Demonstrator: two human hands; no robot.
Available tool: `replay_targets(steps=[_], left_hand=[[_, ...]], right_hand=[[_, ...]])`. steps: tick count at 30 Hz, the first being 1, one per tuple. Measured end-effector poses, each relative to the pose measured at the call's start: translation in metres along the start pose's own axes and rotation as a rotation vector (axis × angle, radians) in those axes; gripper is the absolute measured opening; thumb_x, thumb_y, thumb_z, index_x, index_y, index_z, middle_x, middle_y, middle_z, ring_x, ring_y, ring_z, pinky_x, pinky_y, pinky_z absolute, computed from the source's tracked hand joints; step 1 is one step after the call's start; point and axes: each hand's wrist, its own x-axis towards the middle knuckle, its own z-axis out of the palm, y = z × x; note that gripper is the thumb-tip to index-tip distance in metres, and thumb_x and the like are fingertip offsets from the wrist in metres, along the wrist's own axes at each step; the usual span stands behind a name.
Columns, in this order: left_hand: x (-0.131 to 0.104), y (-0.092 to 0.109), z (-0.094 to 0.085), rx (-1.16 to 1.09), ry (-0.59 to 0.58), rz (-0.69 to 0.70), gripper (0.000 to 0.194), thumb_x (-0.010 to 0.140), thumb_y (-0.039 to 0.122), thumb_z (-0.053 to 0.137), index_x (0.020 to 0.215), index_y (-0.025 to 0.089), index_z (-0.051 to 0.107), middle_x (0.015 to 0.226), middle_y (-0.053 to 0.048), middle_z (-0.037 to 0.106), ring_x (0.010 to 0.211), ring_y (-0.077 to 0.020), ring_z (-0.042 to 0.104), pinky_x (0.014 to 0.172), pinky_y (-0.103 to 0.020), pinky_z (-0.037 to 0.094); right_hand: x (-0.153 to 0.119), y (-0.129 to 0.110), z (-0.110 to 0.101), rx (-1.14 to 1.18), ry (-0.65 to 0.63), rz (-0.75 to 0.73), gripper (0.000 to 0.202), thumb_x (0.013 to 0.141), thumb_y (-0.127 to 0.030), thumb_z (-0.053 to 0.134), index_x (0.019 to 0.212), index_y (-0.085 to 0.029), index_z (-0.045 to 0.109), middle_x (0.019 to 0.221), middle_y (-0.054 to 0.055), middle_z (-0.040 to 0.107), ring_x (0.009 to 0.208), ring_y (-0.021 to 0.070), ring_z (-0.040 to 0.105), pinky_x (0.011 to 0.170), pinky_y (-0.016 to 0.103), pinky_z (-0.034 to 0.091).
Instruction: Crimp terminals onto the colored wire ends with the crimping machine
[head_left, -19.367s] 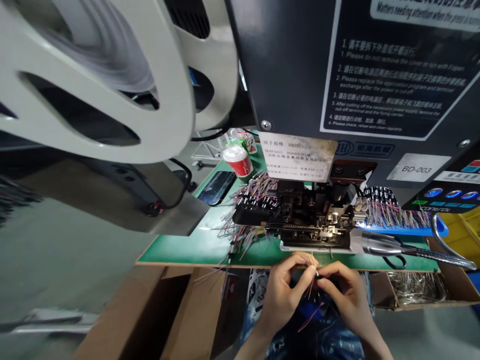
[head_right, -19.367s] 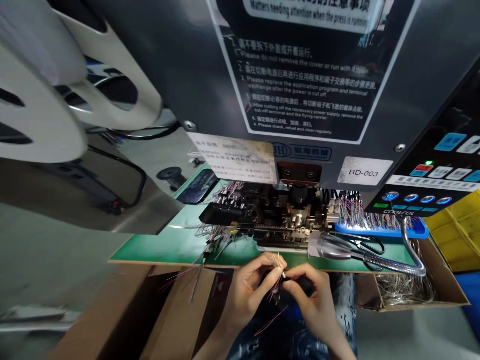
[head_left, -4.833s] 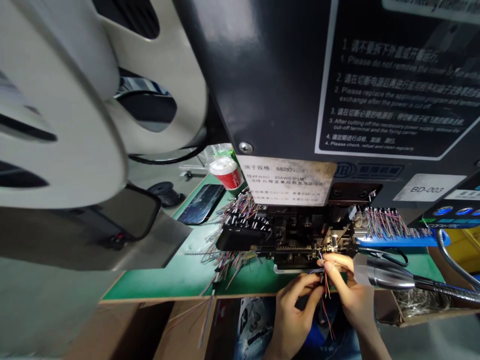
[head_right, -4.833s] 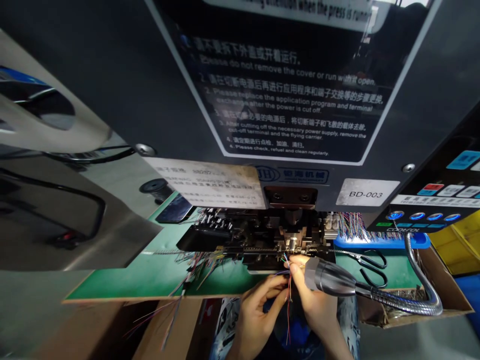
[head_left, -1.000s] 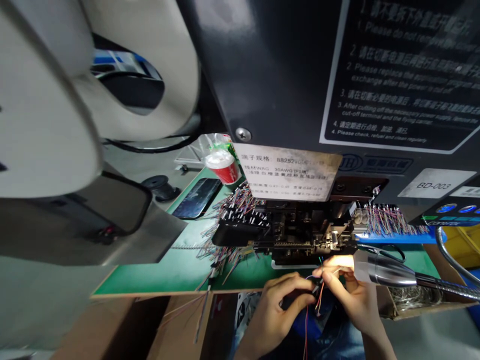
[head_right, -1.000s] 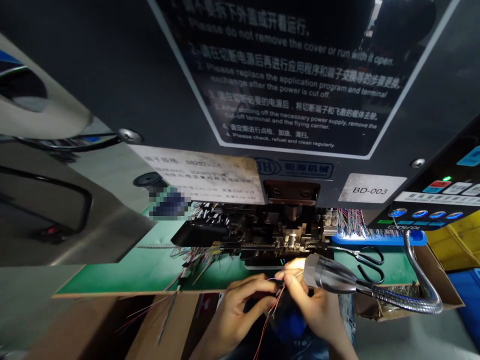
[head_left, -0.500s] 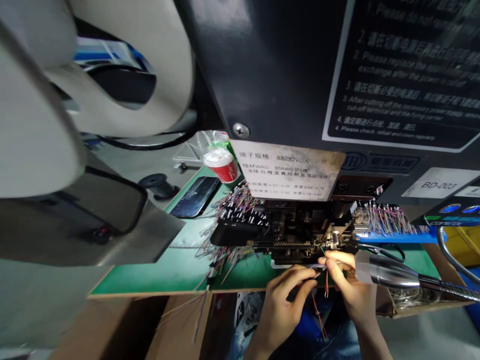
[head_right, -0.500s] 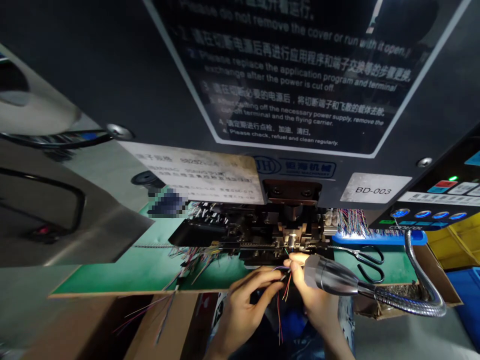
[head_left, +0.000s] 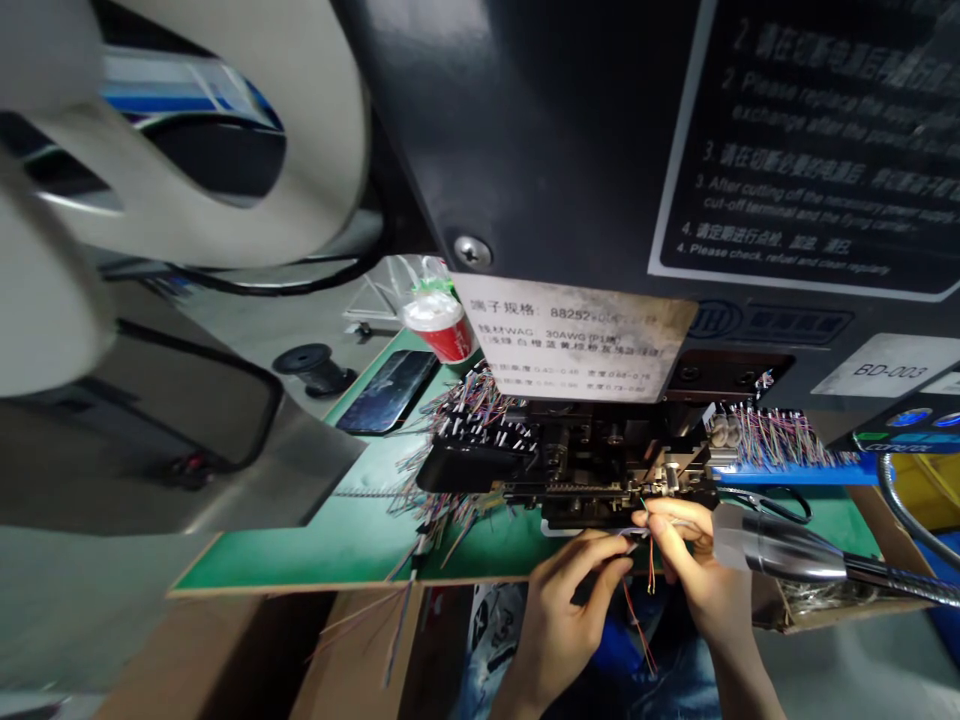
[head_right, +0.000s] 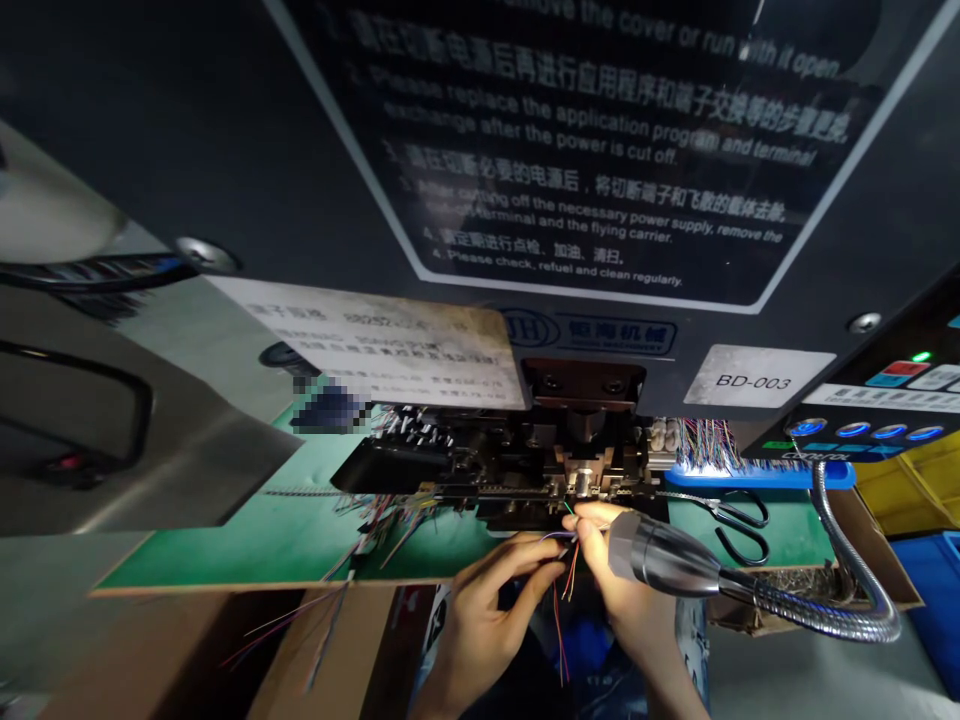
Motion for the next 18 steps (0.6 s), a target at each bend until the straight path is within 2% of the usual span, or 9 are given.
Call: replay_targets(steps=[9, 18], left_hand=[[0.0006, 0.0026, -0.0004, -0.011, -0.007, -0.016, 0.019, 0.095, 0.008, 0.064, 0.099, 0.022, 0.076, 0.089, -0.003, 0.082, 0.077, -0.0183, 0.08, 0.076, -0.022, 0.066], [0.0004, 0.0025, -0.0007, -0.014, -0.004, -0.012, 0.02, 0.094, 0.007, 0.064, 0.099, 0.022, 0.076, 0.089, -0.002, 0.082, 0.077, -0.0164, 0.08, 0.077, -0.019, 0.065]], right_hand=[[0.0007, -0.0033, 0.0017, 0.025, 0.006, -0.013, 0.024, 0.093, -0.046, 0.075, 0.1, -0.024, 0.082, 0.092, 0.008, 0.086, 0.081, 0.0295, 0.081, 0.078, 0.045, 0.069], [0.0005, -0.0024, 0.0018, 0.023, 0.017, -0.011, 0.024, 0.092, -0.047, 0.076, 0.1, -0.025, 0.082, 0.091, 0.007, 0.086, 0.08, 0.0283, 0.081, 0.074, 0.042, 0.068]])
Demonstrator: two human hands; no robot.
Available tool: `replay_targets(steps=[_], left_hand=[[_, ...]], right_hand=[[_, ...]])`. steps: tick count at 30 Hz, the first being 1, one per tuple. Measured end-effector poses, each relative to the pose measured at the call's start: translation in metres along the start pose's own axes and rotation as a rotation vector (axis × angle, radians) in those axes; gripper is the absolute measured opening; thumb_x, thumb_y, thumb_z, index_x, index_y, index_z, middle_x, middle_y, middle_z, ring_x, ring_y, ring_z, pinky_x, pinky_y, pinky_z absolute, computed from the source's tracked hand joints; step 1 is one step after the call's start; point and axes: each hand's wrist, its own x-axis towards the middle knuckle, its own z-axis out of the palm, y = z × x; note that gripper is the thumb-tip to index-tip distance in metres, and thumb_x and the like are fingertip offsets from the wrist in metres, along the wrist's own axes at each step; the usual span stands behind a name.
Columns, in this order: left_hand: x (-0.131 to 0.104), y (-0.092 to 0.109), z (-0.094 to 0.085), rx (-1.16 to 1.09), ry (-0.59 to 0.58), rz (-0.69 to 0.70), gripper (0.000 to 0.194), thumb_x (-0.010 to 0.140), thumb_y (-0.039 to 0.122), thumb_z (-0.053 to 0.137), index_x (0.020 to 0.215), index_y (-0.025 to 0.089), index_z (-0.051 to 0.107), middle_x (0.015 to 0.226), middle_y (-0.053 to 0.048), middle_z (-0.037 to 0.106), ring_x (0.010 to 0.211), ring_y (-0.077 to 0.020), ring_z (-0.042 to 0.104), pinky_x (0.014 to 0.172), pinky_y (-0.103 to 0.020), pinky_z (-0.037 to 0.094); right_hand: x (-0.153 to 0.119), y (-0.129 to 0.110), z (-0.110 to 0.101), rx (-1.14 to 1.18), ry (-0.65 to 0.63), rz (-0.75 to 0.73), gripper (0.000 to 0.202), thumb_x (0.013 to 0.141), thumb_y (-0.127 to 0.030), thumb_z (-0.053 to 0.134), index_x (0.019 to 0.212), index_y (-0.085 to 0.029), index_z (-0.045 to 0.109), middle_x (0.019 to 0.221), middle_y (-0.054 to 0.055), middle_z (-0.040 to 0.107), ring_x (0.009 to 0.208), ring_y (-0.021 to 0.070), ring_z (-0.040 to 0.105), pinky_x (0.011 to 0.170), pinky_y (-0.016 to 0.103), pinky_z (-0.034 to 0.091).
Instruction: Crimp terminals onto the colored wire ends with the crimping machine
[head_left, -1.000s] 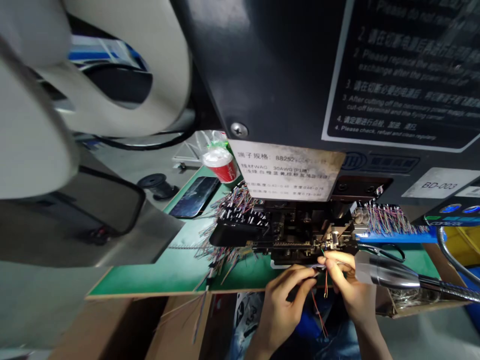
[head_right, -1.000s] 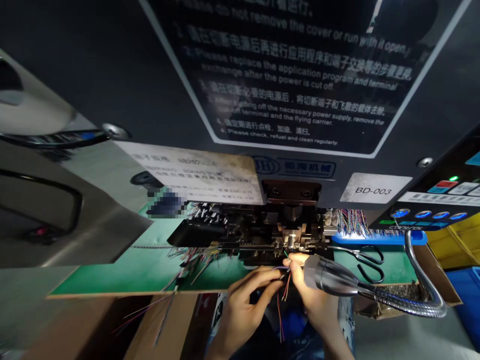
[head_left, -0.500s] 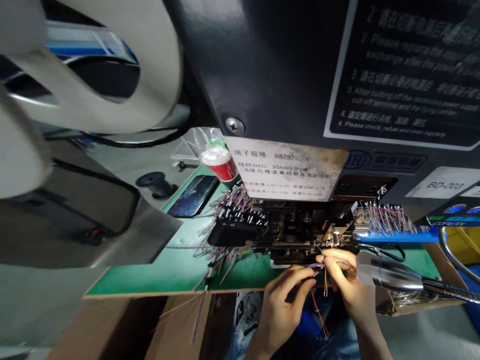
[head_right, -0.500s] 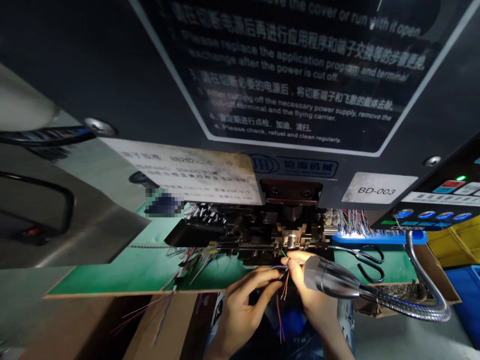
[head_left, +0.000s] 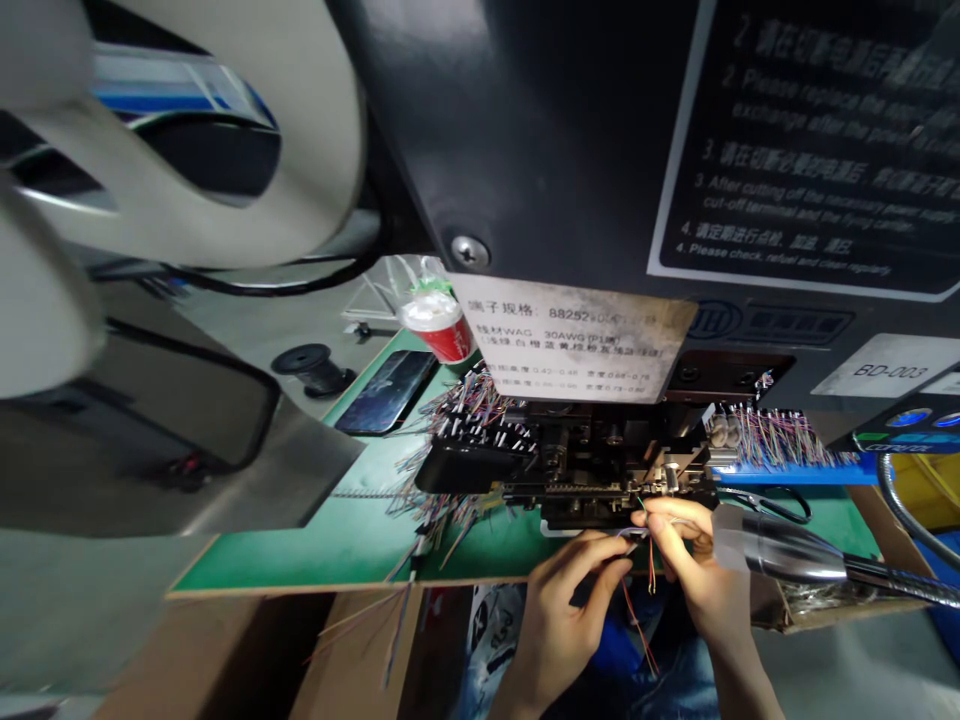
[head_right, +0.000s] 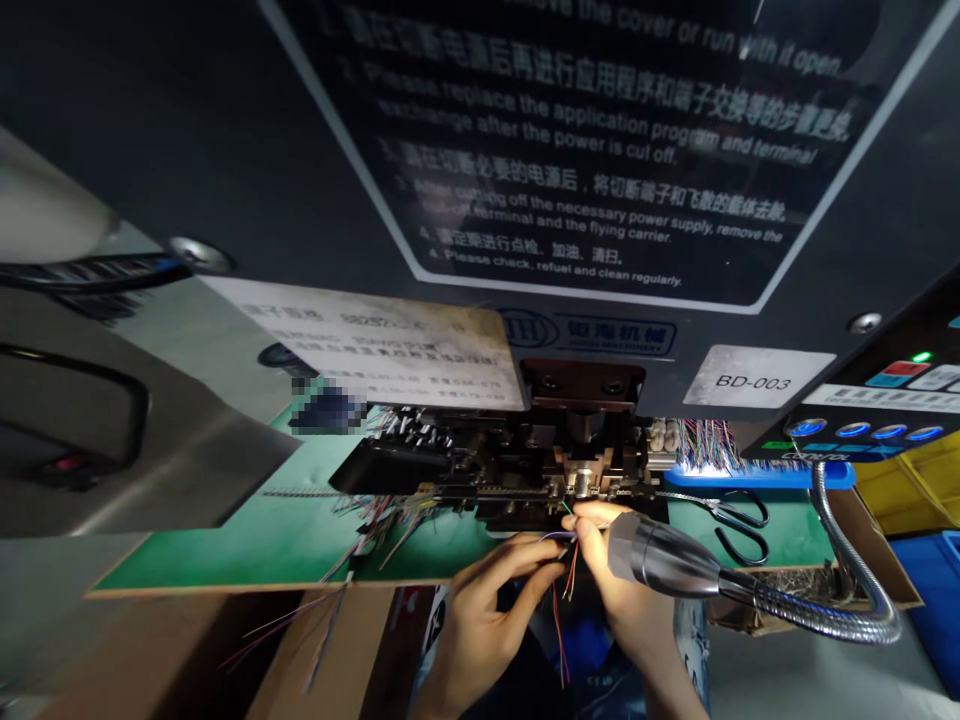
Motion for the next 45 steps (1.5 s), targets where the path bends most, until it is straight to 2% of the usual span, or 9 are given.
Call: replay_targets(steps=[6, 9, 13, 15, 17, 21, 26, 34, 45], left_hand=[[-0.002, -0.001, 0.0, 0.003, -0.002, -0.01, 0.02, 0.094, 0.008, 0.064, 0.099, 0.022, 0.077, 0.089, -0.003, 0.081, 0.076, -0.017, 0.079, 0.073, -0.019, 0.064], [0.0, 0.0, -0.006, -0.021, -0.026, -0.039, 0.02, 0.093, 0.008, 0.065, 0.097, 0.023, 0.077, 0.086, -0.002, 0.08, 0.073, -0.0171, 0.078, 0.07, -0.019, 0.063], [0.006, 0.005, -0.026, -0.089, -0.16, -0.116, 0.015, 0.091, 0.013, 0.07, 0.089, 0.024, 0.078, 0.077, 0.0, 0.079, 0.067, -0.0174, 0.076, 0.066, -0.021, 0.061], [0.01, 0.008, -0.034, -0.121, -0.255, -0.151, 0.015, 0.092, 0.015, 0.069, 0.086, 0.025, 0.079, 0.075, -0.001, 0.079, 0.065, -0.0183, 0.075, 0.066, -0.023, 0.061], [0.012, 0.008, -0.036, -0.138, -0.291, -0.172, 0.016, 0.092, 0.016, 0.068, 0.084, 0.024, 0.079, 0.073, -0.001, 0.078, 0.064, -0.0184, 0.074, 0.066, -0.024, 0.061], [0.009, 0.003, -0.026, -0.153, -0.188, -0.193, 0.014, 0.09, 0.013, 0.07, 0.089, 0.023, 0.079, 0.079, -0.001, 0.079, 0.068, -0.0171, 0.076, 0.065, -0.02, 0.063], [0.004, -0.003, -0.012, -0.138, -0.098, -0.159, 0.017, 0.092, 0.011, 0.066, 0.094, 0.022, 0.079, 0.085, -0.003, 0.08, 0.071, -0.0168, 0.078, 0.066, -0.019, 0.064], [0.005, -0.003, -0.013, -0.121, -0.094, -0.124, 0.017, 0.093, 0.011, 0.066, 0.095, 0.022, 0.079, 0.086, -0.002, 0.08, 0.07, -0.0163, 0.078, 0.066, -0.018, 0.064], [0.005, -0.003, -0.014, -0.118, -0.098, -0.132, 0.019, 0.091, 0.008, 0.066, 0.096, 0.022, 0.079, 0.085, -0.002, 0.08, 0.07, -0.016, 0.078, 0.066, -0.018, 0.064]], right_hand=[[-0.001, 0.002, 0.0, -0.043, -0.011, -0.03, 0.024, 0.094, -0.046, 0.073, 0.101, -0.025, 0.083, 0.092, 0.008, 0.085, 0.079, 0.0272, 0.078, 0.068, 0.039, 0.065], [-0.001, 0.0, -0.004, -0.09, -0.011, -0.088, 0.018, 0.096, -0.039, 0.072, 0.101, -0.026, 0.083, 0.091, 0.006, 0.084, 0.079, 0.0258, 0.076, 0.073, 0.039, 0.063], [0.0, -0.007, -0.015, -0.159, -0.149, -0.26, 0.01, 0.092, -0.031, 0.075, 0.086, -0.026, 0.081, 0.094, 0.005, 0.079, 0.078, 0.0214, 0.071, 0.07, 0.033, 0.058], [-0.002, -0.007, -0.018, -0.099, -0.226, -0.233, 0.011, 0.092, -0.033, 0.077, 0.084, -0.025, 0.078, 0.097, 0.005, 0.079, 0.077, 0.0206, 0.071, 0.064, 0.031, 0.056], [-0.004, -0.006, -0.017, -0.007, -0.235, -0.152, 0.01, 0.093, -0.035, 0.077, 0.09, -0.025, 0.077, 0.093, 0.004, 0.08, 0.079, 0.0216, 0.074, 0.068, 0.032, 0.059], [-0.006, -0.001, -0.009, -0.015, -0.139, -0.084, 0.014, 0.096, -0.037, 0.073, 0.092, -0.025, 0.08, 0.089, 0.004, 0.082, 0.086, 0.0242, 0.078, 0.084, 0.037, 0.061], [-0.003, 0.0, -0.002, -0.062, -0.031, -0.07, 0.013, 0.094, -0.036, 0.074, 0.097, -0.026, 0.081, 0.094, 0.005, 0.085, 0.09, 0.0268, 0.081, 0.086, 0.039, 0.063], [-0.002, 0.001, 0.0, -0.058, -0.007, -0.048, 0.022, 0.093, -0.044, 0.075, 0.098, -0.024, 0.08, 0.092, 0.007, 0.086, 0.087, 0.0292, 0.082, 0.084, 0.044, 0.065], [-0.001, -0.003, 0.001, -0.062, -0.017, -0.033, 0.016, 0.093, -0.04, 0.074, 0.093, -0.025, 0.08, 0.09, 0.006, 0.086, 0.086, 0.0288, 0.082, 0.082, 0.041, 0.065]])
